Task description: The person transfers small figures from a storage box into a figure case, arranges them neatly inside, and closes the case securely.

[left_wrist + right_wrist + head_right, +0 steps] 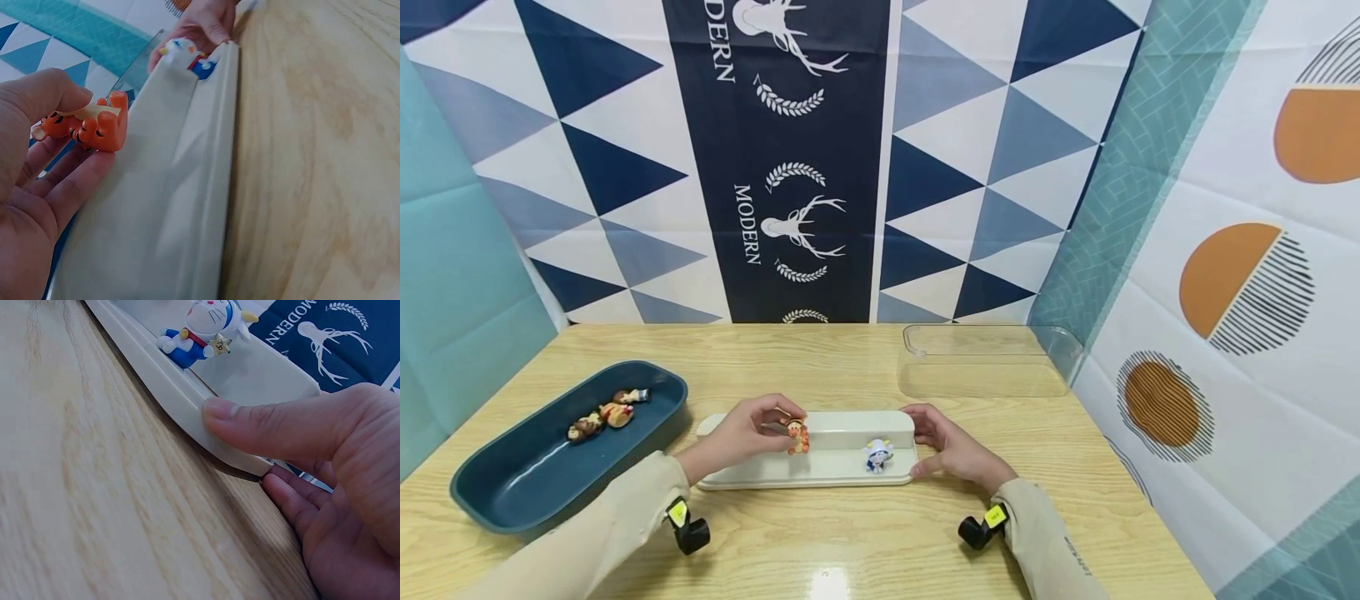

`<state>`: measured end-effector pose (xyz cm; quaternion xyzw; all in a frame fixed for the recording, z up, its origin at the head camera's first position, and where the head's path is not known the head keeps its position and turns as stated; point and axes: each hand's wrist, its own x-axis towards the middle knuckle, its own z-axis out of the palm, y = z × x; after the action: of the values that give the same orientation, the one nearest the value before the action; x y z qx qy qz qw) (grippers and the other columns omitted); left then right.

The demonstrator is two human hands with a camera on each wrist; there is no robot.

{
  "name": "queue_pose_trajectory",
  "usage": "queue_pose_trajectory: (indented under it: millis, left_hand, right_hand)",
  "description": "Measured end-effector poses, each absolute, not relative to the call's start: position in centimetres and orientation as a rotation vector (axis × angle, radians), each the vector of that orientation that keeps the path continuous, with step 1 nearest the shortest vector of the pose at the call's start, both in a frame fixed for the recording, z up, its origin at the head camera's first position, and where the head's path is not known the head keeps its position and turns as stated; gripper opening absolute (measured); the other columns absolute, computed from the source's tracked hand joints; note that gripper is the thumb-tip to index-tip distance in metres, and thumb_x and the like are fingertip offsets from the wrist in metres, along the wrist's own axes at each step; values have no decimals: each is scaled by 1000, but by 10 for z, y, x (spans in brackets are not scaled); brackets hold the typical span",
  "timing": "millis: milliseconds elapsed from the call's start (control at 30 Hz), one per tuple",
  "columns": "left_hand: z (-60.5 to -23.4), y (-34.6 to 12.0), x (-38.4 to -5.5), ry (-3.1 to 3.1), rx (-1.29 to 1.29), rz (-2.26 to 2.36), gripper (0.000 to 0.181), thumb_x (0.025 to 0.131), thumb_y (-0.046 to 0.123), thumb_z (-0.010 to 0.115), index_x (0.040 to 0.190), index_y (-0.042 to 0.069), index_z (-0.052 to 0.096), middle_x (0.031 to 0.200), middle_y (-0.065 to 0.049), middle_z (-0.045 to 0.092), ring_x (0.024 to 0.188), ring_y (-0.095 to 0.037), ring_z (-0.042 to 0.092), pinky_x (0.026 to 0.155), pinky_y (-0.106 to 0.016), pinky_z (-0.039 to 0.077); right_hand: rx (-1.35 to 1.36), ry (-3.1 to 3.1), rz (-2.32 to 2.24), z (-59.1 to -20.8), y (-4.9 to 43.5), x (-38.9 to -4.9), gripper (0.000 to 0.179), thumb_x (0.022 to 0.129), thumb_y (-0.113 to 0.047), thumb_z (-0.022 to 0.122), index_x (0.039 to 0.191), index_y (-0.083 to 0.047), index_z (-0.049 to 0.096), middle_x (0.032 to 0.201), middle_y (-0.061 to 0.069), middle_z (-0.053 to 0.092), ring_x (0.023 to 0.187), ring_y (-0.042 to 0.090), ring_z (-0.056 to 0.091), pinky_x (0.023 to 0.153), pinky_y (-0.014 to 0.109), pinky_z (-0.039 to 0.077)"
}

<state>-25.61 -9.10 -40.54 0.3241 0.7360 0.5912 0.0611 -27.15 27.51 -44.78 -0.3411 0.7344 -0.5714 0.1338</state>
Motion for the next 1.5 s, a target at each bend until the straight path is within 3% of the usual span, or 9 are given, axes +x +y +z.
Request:
queue_pose_trajectory:
  millis: [300, 833, 1167, 1300, 1500]
  left_hand:
    - [-420, -70, -249, 2247, 1089, 1769, 31, 85, -6, 74, 115, -5, 66, 110, -17, 67, 94, -21, 68, 81, -31, 57]
    - [-434, -42, -246, 2403, 1441, 1588, 29, 82, -11, 72, 109, 0, 68, 109, -8, 65, 95, -14, 64, 82, -27, 56]
    - [-440, -40, -241, 2504, 1467, 1465, 30, 86, -7, 69, 114, 5, 68, 113, -4, 63, 94, -12, 59, 81, -25, 55]
    - [-437, -38, -238, 2672, 1535, 1323, 29, 86, -3, 73, 113, 4, 68, 110, -4, 66, 86, -13, 58, 75, -21, 52]
    - [-433, -34, -240, 3049, 1683, 912, 28, 80, 6, 81, 106, 12, 72, 104, 3, 67, 96, -14, 55, 83, -24, 50]
  right_hand:
    - [-978, 2126, -1656, -447, 275, -271, 85, 76, 6, 80, 145, 8, 30, 138, 35, 42, 121, 9, 51, 102, 21, 41]
    - [-958, 2133, -1658, -448, 275, -272, 86, 75, 5, 81, 145, 7, 31, 138, 34, 43, 121, 8, 51, 102, 20, 41]
    - [-959, 2128, -1658, -451, 274, -273, 86, 76, 4, 81, 145, 8, 30, 137, 31, 45, 120, 9, 51, 101, 21, 41]
    - [-960, 2130, -1654, -452, 274, -274, 86, 76, 5, 81, 145, 8, 30, 137, 32, 45, 120, 8, 51, 101, 21, 41]
    - [-964, 2131, -1653, -451, 274, -273, 86, 76, 4, 80, 145, 8, 29, 138, 34, 43, 121, 7, 51, 101, 20, 41]
